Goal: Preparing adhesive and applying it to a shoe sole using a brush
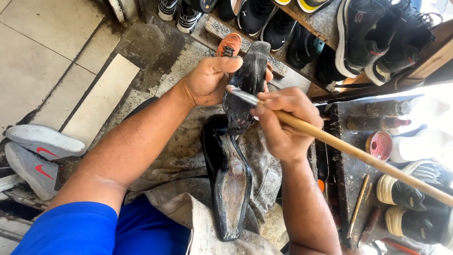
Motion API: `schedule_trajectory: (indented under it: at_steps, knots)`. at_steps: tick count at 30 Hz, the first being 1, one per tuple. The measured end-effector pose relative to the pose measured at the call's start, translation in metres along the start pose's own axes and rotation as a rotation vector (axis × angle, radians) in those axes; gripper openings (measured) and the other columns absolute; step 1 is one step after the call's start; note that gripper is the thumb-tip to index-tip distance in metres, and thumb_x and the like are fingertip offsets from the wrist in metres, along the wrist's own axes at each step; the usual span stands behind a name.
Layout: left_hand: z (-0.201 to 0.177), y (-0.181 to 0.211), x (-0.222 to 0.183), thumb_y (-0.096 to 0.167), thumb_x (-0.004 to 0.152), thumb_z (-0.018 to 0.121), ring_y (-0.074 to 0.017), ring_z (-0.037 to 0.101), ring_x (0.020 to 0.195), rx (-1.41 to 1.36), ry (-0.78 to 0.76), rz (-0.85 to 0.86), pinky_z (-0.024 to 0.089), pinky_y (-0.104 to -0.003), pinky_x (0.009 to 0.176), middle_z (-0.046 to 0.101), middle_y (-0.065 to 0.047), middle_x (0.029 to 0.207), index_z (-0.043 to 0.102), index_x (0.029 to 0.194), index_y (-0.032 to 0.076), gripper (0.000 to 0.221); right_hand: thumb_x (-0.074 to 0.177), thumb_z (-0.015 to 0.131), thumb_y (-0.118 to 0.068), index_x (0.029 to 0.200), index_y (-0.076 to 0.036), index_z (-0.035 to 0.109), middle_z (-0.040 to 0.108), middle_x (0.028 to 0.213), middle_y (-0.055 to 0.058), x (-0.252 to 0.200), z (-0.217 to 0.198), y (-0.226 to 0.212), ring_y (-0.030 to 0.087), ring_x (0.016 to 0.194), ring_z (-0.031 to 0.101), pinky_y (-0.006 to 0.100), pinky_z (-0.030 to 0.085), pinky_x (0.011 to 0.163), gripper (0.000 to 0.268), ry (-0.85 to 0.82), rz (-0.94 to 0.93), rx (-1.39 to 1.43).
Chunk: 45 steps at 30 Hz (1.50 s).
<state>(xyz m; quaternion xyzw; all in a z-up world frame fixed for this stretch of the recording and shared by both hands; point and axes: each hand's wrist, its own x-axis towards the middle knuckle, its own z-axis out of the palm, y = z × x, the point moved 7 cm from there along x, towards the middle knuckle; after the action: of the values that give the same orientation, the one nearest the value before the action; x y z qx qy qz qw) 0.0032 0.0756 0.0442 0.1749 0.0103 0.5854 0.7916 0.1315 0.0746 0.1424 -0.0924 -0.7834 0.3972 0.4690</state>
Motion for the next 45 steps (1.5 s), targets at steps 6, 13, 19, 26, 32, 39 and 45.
schedule_trajectory:
  at_steps: [6, 13, 19, 26, 32, 39, 45]
  knots:
    - [-0.008, -0.002, 0.002, 0.033, 0.092, 0.064, -0.0333, 0.075, 0.108, -0.012, 0.044, -0.027, 0.062, -0.047, 0.098, 0.075, -0.023, 0.113, 0.07, 0.113, -0.005, 0.044, 0.082, 0.07, 0.011, 0.084, -0.002, 0.071, 0.071, 0.079, 0.016, 0.003, -0.002, 0.003, 0.023, 0.071, 0.072, 0.038, 0.063, 0.078, 0.013, -0.04, 0.008, 0.13]
    - [-0.013, -0.008, 0.003, 0.035, 0.092, 0.064, -0.0364, 0.073, 0.111, -0.066, 0.055, -0.057, 0.06, -0.05, 0.103, 0.074, -0.026, 0.114, 0.068, 0.118, -0.009, 0.051, 0.079, 0.074, 0.012, 0.084, 0.003, 0.068, 0.07, 0.079, 0.02, 0.002, -0.003, 0.0, 0.026, 0.069, 0.073, 0.038, 0.061, 0.068, 0.012, -0.029, 0.017, 0.069]
    - [-0.009, 0.002, 0.001, 0.039, 0.094, 0.067, -0.0332, 0.072, 0.112, 0.065, -0.038, -0.024, 0.057, -0.048, 0.106, 0.071, -0.024, 0.119, 0.061, 0.127, -0.01, 0.059, 0.084, 0.069, 0.012, 0.087, -0.002, 0.068, 0.069, 0.078, 0.014, -0.002, 0.002, -0.001, 0.02, 0.065, 0.071, 0.031, 0.064, 0.064, 0.014, -0.058, 0.057, 0.186]
    - [-0.003, 0.003, -0.003, 0.039, 0.092, 0.072, -0.0319, 0.072, 0.111, 0.125, -0.117, -0.048, 0.06, -0.046, 0.103, 0.07, -0.025, 0.118, 0.054, 0.134, -0.012, 0.068, 0.087, 0.061, 0.01, 0.089, -0.003, 0.069, 0.069, 0.081, 0.01, -0.02, -0.005, 0.002, 0.014, 0.066, 0.069, 0.024, 0.063, 0.06, 0.016, -0.167, 0.037, 0.168]
    - [-0.011, 0.007, -0.004, 0.043, 0.087, 0.077, -0.0308, 0.071, 0.111, 0.19, -0.085, 0.001, 0.06, -0.043, 0.098, 0.068, -0.022, 0.12, 0.056, 0.133, -0.012, 0.074, 0.076, 0.058, 0.012, 0.082, -0.001, 0.065, 0.067, 0.074, 0.008, -0.044, -0.004, -0.003, 0.016, 0.062, 0.068, 0.027, 0.063, 0.055, 0.016, -0.212, -0.006, 0.089]
    - [-0.012, 0.012, -0.005, 0.042, 0.09, 0.075, -0.0318, 0.071, 0.112, 0.182, -0.08, 0.054, 0.059, -0.044, 0.103, 0.065, -0.021, 0.126, 0.056, 0.13, -0.01, 0.068, 0.078, 0.064, 0.004, 0.08, -0.005, 0.066, 0.067, 0.072, 0.006, -0.069, -0.002, -0.002, 0.015, 0.062, 0.067, 0.027, 0.057, 0.052, 0.01, -0.25, -0.005, -0.009]
    - [-0.012, 0.016, -0.009, 0.049, 0.09, 0.066, -0.0352, 0.071, 0.112, 0.287, -0.022, 0.074, 0.058, -0.043, 0.102, 0.069, -0.027, 0.117, 0.059, 0.132, -0.011, 0.073, 0.076, 0.063, 0.009, 0.081, -0.005, 0.065, 0.066, 0.075, 0.009, -0.077, -0.011, 0.003, 0.017, 0.064, 0.07, 0.024, 0.061, 0.053, 0.016, -0.192, 0.015, -0.034]
